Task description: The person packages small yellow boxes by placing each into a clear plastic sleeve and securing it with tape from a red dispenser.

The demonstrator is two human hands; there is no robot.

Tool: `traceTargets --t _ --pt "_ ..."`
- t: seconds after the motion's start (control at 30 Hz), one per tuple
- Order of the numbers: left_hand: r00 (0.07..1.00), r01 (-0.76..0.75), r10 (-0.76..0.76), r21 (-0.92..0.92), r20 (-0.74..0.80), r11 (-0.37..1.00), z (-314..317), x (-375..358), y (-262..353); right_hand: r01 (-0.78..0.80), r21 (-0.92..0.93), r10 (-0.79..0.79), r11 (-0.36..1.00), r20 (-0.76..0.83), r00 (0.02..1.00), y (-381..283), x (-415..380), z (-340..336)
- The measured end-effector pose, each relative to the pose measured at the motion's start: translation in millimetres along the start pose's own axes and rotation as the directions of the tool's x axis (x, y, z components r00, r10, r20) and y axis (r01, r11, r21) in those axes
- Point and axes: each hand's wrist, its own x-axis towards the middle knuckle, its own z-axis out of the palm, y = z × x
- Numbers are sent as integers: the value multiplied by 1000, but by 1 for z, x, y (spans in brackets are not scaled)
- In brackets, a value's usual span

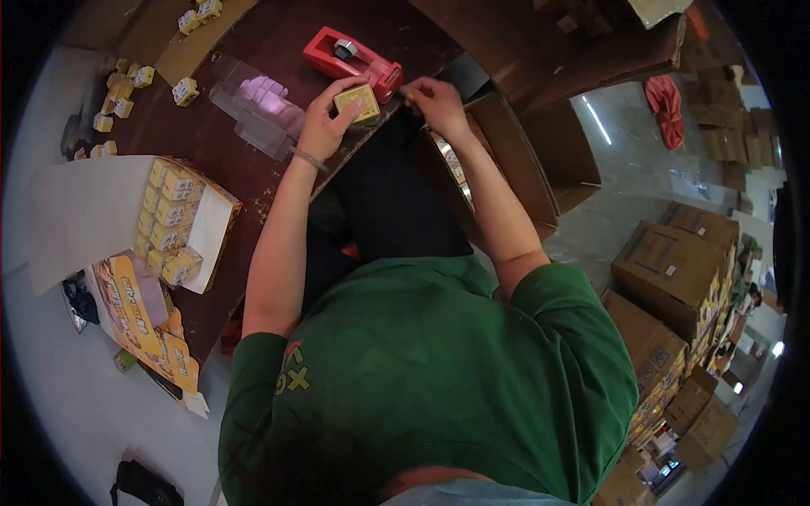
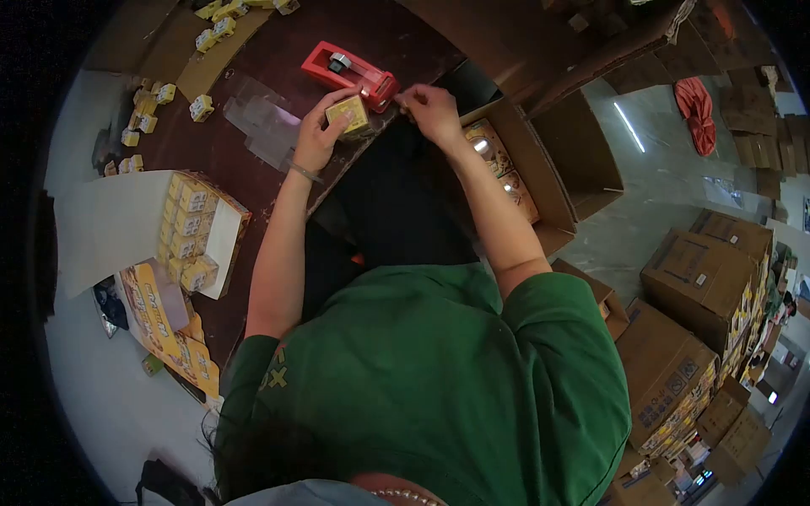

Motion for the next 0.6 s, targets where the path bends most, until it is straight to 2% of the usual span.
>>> traceTargets --t 0.03,0.07,0.2,0.27,0.33,0.4,0.43,0.6 --pt "999 -48 48 -4 -16 999 0 2 -2 -7 -19 7 1000 -5 1000 -1 3 -4" --pt "996 -84 84 -9 -36 996 0 0 -7 19 106 -24 994 49 999 3 -5 -7" --pt "995 -8 3 -51 -103 999 6 -2 -5 103 379 -163 920 130 978 -41 -44 24" --pt "990 -41 36 -38 -135 998 9 -2 -6 190 350 -233 917 85 969 -43 -47 43" --pt "984 -56 49 -37 -173 998 10 -4 -9 253 223 -255 941 -20 967 -36 -45 57" --pt "981 -22 -7 -147 -191 989 10 -4 -9 332 90 -323 939 -98 941 -36 -46 65" --pt "979 -3 -38 -203 -198 979 10 -5 -9 314 77 -305 946 -110 946 -38 -47 67" --pt "981 23 -43 -105 -189 994 10 -3 -10 186 -3 -185 983 -120 975 -33 -44 65"
